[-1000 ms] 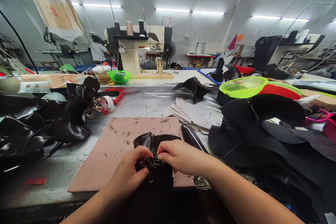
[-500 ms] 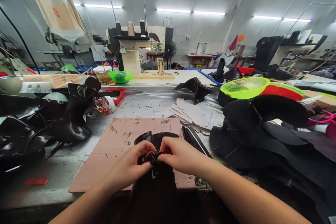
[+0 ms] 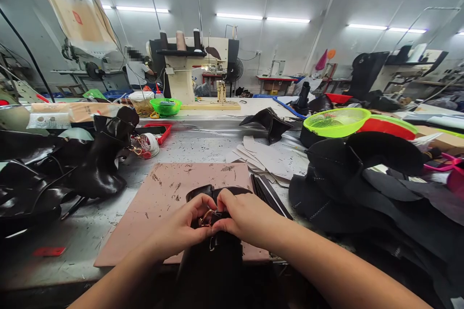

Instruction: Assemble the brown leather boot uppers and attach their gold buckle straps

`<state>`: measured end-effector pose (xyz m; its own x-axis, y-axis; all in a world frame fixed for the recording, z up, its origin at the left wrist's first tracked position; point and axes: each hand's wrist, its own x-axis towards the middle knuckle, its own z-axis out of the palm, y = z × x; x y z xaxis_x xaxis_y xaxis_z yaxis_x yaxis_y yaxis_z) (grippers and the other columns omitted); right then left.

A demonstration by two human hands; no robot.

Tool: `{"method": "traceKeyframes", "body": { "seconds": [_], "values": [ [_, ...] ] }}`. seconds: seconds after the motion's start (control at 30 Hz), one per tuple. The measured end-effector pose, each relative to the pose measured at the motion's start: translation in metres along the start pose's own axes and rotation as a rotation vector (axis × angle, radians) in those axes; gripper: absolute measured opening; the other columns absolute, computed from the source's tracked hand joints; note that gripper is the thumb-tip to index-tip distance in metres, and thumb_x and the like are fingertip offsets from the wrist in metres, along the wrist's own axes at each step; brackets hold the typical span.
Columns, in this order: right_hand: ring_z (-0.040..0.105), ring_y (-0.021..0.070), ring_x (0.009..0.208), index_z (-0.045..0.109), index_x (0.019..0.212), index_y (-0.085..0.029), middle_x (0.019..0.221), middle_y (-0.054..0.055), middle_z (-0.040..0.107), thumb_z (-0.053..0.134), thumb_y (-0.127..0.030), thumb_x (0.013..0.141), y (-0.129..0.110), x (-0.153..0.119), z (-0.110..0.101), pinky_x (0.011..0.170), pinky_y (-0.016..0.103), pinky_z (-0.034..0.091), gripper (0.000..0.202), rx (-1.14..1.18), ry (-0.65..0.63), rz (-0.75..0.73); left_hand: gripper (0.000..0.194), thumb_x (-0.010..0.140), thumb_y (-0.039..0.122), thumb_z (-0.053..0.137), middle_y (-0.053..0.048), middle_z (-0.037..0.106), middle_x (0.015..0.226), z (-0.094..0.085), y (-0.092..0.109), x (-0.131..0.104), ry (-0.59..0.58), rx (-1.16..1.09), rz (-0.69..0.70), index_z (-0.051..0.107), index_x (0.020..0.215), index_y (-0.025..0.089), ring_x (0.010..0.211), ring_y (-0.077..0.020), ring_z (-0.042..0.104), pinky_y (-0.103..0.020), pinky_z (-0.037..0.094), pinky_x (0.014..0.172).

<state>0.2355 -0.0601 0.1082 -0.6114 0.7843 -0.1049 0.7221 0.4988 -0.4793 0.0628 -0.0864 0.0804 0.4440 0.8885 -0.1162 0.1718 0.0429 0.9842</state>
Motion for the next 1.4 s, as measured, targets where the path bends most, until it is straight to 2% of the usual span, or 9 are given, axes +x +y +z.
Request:
{"method": "traceKeyframes", "body": {
  "seconds": [0.1, 0.2, 0.37, 0.67, 0.93, 1.07, 1.17, 1.27, 1.4],
  "values": [
    [0.051, 0.0129, 0.067, 0.050, 0.081, -0.020, 0.074, -0.003, 0.057, 0.062, -0.015, 0.072, 0.003, -0.002, 0.001, 0.059, 0.023, 0.035, 0.016, 0.229, 0.020, -0.053, 0.025, 0.068, 0.013, 0.055, 0.005, 0.044, 0.069, 0.001, 0.000, -0.002, -0.008, 0.083, 0.018, 0.042, 0.089, 0.018, 0.061, -0.0086, 0.038, -0.022, 0.031, 0.055],
    [0.047, 0.0102, 0.061, 0.053, 0.071, -0.019, 0.067, -0.004, 0.053, 0.059, -0.009, 0.070, 0.008, -0.001, 0.001, 0.056, 0.022, 0.034, 0.012, 0.388, 0.007, -0.034, 0.029, 0.066, 0.008, 0.052, 0.006, 0.044, 0.067, 0.001, 0.002, -0.003, -0.035, 0.060, -0.059, 0.042, 0.090, 0.019, 0.061, -0.0090, 0.041, -0.022, 0.034, 0.056],
    [0.043, 0.0089, 0.057, 0.052, 0.075, -0.019, 0.066, -0.005, 0.051, 0.061, -0.008, 0.063, 0.010, 0.002, 0.003, 0.051, 0.020, 0.033, 0.018, 0.504, 0.047, -0.001, 0.025, 0.068, 0.015, 0.056, 0.005, 0.051, 0.064, -0.003, 0.000, -0.001, -0.045, -0.152, -0.092, 0.043, 0.090, 0.018, 0.065, -0.0113, 0.052, -0.027, 0.040, 0.065],
    [0.054, 0.0131, 0.066, 0.062, 0.069, -0.016, 0.071, 0.001, 0.063, 0.062, -0.011, 0.063, 0.012, 0.004, 0.009, 0.060, 0.025, 0.040, 0.009, 0.598, 0.043, 0.061, 0.025, 0.058, 0.020, 0.067, 0.004, 0.051, 0.065, -0.008, -0.004, 0.006, 0.071, -0.055, -0.117, 0.053, 0.078, 0.016, 0.062, -0.0108, 0.047, -0.024, 0.037, 0.058],
    [0.049, 0.0124, 0.059, 0.061, 0.070, -0.015, 0.066, 0.002, 0.059, 0.057, -0.021, 0.070, 0.010, 0.003, 0.004, 0.055, 0.025, 0.037, 0.008, 0.503, 0.046, -0.021, 0.019, 0.062, 0.024, 0.064, 0.003, 0.052, 0.062, -0.006, -0.002, 0.003, 0.081, -0.038, -0.102, 0.052, 0.074, 0.016, 0.061, -0.0132, 0.053, -0.027, 0.040, 0.059],
    [0.048, 0.0124, 0.063, 0.054, 0.069, -0.016, 0.065, 0.000, 0.054, 0.057, -0.019, 0.068, 0.009, 0.007, 0.002, 0.059, 0.025, 0.037, 0.004, 0.681, 0.033, 0.036, 0.021, 0.062, 0.022, 0.064, 0.006, 0.050, 0.059, -0.005, -0.002, 0.004, 0.051, -0.054, -0.093, 0.047, 0.074, 0.017, 0.057, -0.0116, 0.051, -0.025, 0.040, 0.056],
    [0.047, 0.0105, 0.064, 0.049, 0.076, -0.018, 0.070, -0.003, 0.052, 0.059, -0.013, 0.063, 0.009, 0.012, 0.004, 0.060, 0.024, 0.037, 0.017, 0.839, 0.038, 0.027, 0.024, 0.060, 0.020, 0.065, 0.005, 0.051, 0.060, -0.005, -0.001, 0.007, 0.068, -0.036, -0.106, 0.047, 0.074, 0.017, 0.056, -0.0106, 0.049, -0.024, 0.038, 0.054],
    [0.047, 0.0099, 0.064, 0.049, 0.071, -0.018, 0.070, -0.003, 0.051, 0.059, -0.011, 0.063, 0.006, 0.013, 0.002, 0.058, 0.022, 0.036, 0.014, 0.755, 0.051, 0.059, 0.026, 0.060, 0.021, 0.064, 0.005, 0.051, 0.060, -0.004, 0.001, 0.010, 0.062, -0.054, -0.134, 0.049, 0.081, 0.016, 0.055, -0.0099, 0.047, -0.023, 0.037, 0.054],
    [0.046, 0.0114, 0.060, 0.052, 0.069, -0.019, 0.063, -0.003, 0.053, 0.055, -0.020, 0.073, 0.002, 0.007, -0.008, 0.053, 0.023, 0.032, 0.005, 0.370, 0.067, 0.099, 0.022, 0.061, 0.019, 0.060, 0.005, 0.046, 0.058, 0.004, 0.001, 0.011, 0.114, 0.014, -0.082, 0.057, 0.082, 0.014, 0.056, -0.0102, 0.042, -0.023, 0.034, 0.054]
  ]
}}
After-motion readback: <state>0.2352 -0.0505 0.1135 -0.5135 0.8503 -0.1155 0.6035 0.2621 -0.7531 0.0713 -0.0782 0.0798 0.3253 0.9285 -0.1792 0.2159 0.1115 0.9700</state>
